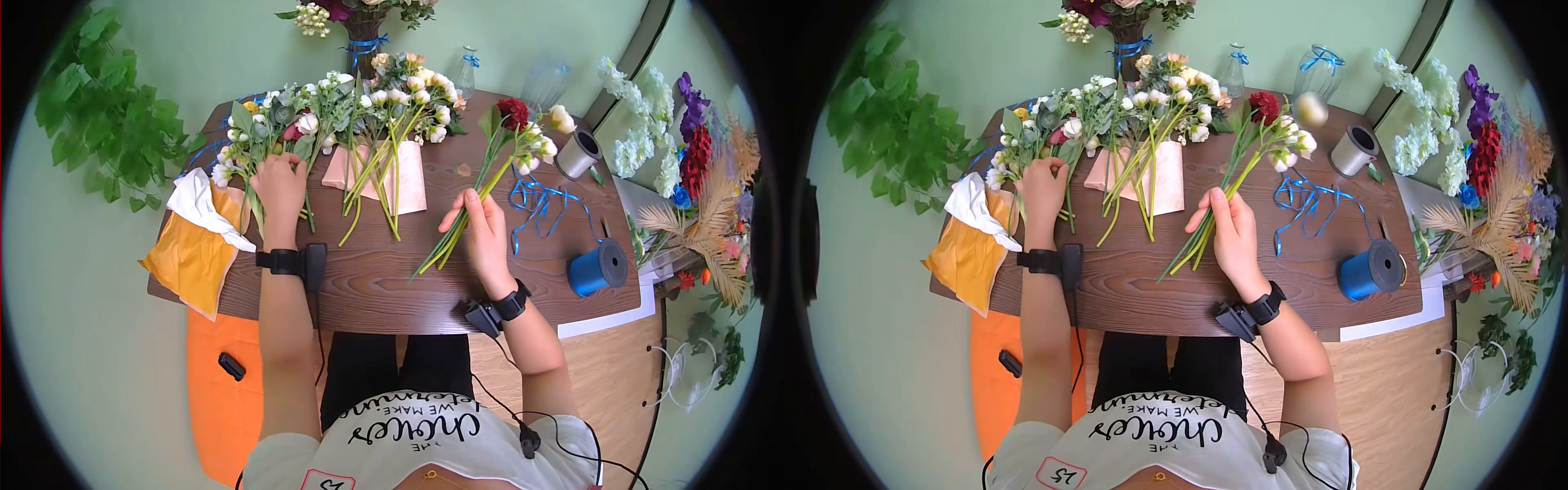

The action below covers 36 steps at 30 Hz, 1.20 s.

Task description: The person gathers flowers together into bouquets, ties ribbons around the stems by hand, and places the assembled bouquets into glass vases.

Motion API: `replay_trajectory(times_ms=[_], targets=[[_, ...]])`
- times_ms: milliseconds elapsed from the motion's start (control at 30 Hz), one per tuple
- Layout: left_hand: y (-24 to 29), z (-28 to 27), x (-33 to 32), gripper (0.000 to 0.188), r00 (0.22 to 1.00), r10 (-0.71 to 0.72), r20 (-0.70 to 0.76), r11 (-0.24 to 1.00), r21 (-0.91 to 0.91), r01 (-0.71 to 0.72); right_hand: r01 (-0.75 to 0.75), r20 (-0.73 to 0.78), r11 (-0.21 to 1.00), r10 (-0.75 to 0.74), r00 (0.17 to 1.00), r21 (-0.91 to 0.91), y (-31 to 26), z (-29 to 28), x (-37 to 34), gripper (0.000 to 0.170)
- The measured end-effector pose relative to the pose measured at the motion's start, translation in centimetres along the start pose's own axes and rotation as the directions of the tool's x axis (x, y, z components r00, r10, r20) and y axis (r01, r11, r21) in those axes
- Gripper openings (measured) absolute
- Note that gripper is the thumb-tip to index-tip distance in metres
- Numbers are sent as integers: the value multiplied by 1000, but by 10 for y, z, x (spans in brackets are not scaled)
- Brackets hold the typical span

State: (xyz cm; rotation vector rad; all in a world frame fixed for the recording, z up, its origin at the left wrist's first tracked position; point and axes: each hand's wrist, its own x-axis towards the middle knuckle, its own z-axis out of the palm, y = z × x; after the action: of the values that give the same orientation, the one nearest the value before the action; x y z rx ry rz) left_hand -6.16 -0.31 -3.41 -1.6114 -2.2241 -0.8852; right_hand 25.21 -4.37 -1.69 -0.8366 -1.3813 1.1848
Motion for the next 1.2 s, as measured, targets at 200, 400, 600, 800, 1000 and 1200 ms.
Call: replay_trajectory(times_ms=[200, 400, 600, 800, 1000, 1200], targets=[[13, 4, -2, 17, 998, 61, 30, 996, -72, -58, 43, 20, 999, -43, 999, -3, 2, 1, 0, 31], [3, -20, 12, 16, 990, -32, -137, 997, -72, 23, 14, 25, 998, -13, 1000, -53, 3, 0, 2, 31], [-64, -38, 48, 24, 954, -294, 63, 944, 172, 280, 23, 36, 999, -21, 999, -50, 1, 1, 0, 32], [-79, -43, 44, 29, 924, -282, 260, 952, 199, 234, 47, 34, 997, -44, 998, -63, 4, -1, 3, 32], [-67, -52, 39, 27, 993, -114, 12, 987, -113, 115, 1, 27, 996, -4, 1000, 84, 6, -4, 12, 29], [49, -81, -14, 18, 985, 111, 131, 579, -814, 43, -82, 95, 958, 57, 994, 275, -21, 10, 7, 26]])
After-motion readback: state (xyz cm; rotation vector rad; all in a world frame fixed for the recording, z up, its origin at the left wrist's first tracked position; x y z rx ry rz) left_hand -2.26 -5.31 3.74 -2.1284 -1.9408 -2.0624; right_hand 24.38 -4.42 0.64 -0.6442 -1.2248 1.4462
